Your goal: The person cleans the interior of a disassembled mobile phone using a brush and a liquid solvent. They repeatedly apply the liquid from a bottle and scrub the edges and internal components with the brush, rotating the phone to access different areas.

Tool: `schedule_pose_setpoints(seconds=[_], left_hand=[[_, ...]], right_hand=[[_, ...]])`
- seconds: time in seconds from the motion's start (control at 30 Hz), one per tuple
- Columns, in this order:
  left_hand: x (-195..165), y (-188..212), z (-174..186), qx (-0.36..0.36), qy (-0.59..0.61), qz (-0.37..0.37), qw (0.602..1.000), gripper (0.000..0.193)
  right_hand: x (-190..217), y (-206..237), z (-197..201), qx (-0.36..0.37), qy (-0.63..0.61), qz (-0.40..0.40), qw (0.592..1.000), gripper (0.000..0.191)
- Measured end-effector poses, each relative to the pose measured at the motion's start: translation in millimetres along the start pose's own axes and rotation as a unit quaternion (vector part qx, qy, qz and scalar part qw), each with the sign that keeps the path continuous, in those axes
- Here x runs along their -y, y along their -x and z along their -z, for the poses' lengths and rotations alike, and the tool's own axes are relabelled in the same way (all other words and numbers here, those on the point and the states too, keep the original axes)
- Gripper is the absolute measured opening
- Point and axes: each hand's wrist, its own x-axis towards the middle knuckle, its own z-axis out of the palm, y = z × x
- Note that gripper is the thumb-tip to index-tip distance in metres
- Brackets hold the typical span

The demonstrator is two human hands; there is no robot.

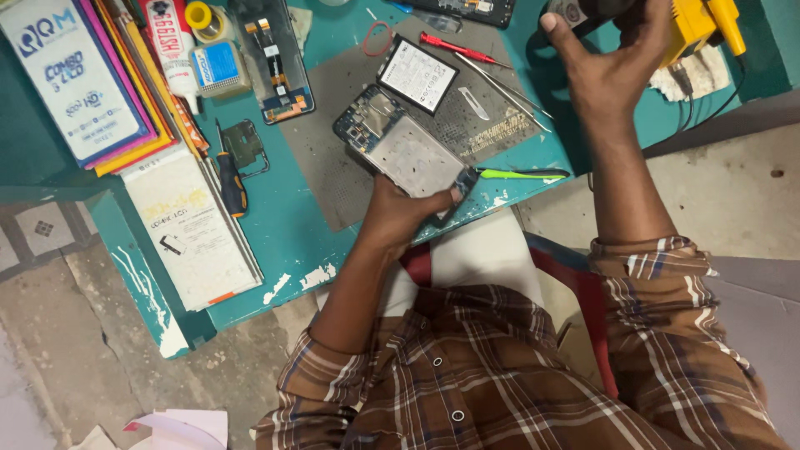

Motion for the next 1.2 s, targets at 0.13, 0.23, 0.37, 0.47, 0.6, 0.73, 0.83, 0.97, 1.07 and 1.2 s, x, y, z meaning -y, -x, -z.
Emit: schedule_pose_setpoints(seconds=[0.13, 0.23, 0.37, 0.47, 0.6, 0.73, 0.83, 0.97, 1.07, 1.2], left_hand=[[-1.8, -5.4, 2.7, -0.015, -0.036, -0.018, 0.999, 0.057], [-13.0, 3.2, 3.5, 0.002, -0.004, -0.015, 1.000, 0.058], [-30.9, 18.6, -0.2, 0.018, 0.027, -0.062, 0.998, 0.061], [-40.7, 26.9, -5.2, 0.020, 0.021, -0.076, 0.997, 0.060], [-45.4, 31.7, -10.4, 0.011, -0.023, -0.083, 0.996, 0.051], [-46.0, 33.2, -11.7, 0.002, -0.048, -0.071, 0.996, 0.047], [-46.6, 32.9, -11.8, 0.004, -0.033, -0.086, 0.996, 0.049], [-47.4, 32.1, -12.7, 0.005, -0.042, -0.088, 0.995, 0.049], [-47.1, 32.4, -13.1, -0.001, -0.048, -0.085, 0.995, 0.051], [-46.6, 33.4, -12.8, 0.001, -0.052, -0.088, 0.995, 0.053]], right_hand=[[39.3, -2.1, 2.6, 0.013, 0.034, 0.106, 0.994, 0.069], [75.6, -0.1, 15.6, 0.076, 0.159, 0.158, 0.972, 0.061], [104.7, 3.4, 23.1, 0.146, 0.298, 0.264, 0.906, 0.037], [112.5, 8.1, 25.1, 0.152, 0.336, 0.318, 0.873, 0.025], [110.8, 10.2, 32.5, 0.146, 0.354, 0.362, 0.850, 0.025], [105.4, 9.8, 37.8, 0.134, 0.412, 0.407, 0.805, 0.023], [103.7, 9.5, 38.1, 0.123, 0.423, 0.427, 0.790, 0.024], [105.3, 8.3, 39.0, 0.118, 0.425, 0.445, 0.779, 0.025], [105.7, 6.9, 38.0, 0.114, 0.424, 0.460, 0.772, 0.024], [104.4, 4.7, 35.8, 0.103, 0.419, 0.484, 0.761, 0.022]])
